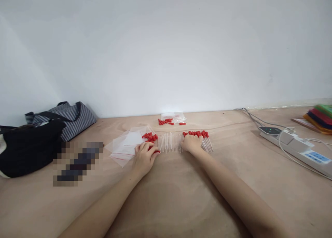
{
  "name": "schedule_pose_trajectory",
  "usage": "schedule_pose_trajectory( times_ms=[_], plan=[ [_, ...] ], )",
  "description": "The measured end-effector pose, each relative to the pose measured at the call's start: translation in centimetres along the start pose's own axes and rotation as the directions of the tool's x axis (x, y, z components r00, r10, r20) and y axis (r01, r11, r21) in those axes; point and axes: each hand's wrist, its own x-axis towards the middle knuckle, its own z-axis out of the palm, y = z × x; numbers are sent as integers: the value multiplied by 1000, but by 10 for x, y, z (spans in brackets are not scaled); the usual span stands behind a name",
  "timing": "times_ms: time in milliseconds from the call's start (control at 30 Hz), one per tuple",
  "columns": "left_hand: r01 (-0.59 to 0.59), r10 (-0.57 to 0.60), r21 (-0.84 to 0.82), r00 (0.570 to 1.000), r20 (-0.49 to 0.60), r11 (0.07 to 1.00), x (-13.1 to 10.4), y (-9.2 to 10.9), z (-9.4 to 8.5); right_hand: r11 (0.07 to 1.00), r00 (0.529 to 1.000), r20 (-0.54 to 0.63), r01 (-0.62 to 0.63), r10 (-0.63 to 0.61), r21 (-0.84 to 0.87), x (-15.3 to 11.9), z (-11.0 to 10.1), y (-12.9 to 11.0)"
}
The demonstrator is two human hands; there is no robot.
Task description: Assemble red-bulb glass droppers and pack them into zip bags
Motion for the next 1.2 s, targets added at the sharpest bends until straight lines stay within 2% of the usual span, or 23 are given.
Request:
schedule_pose_trajectory(
  times_ms=[167,267,333,400,467,600,700,933,1200],
  plan=[
    [-153,153,-120,988,-8,981,0,12,-6,1000,1000,2,0,0,21,0,-3,-1],
    [-162,170,-166,985,41,973,-4,18,-6,999,999,-36,29,-28,27,-7,-10,5],
    [-143,164,-196,982,93,970,-6,20,-5,991,990,-81,123,-118,60,-17,-13,13],
    [-117,150,-235,980,129,965,-8,22,-2,943,947,-149,303,-283,137,-31,-14,25],
    [-88,127,-265,983,133,960,-9,23,1,853,870,-225,482,-439,200,-46,-12,38],
    [-51,89,-270,988,128,962,-10,28,4,707,720,-355,681,-596,194,-70,-4,52],
    [-30,62,-249,991,123,968,-10,31,4,669,676,-391,721,-624,179,-76,1,50],
    [-23,36,-217,998,58,976,-10,37,-2,646,655,-375,744,-656,170,-79,7,37],
    [-36,54,-215,996,75,976,-10,39,-2,586,603,-404,790,-688,182,-78,12,37]
  ],
)
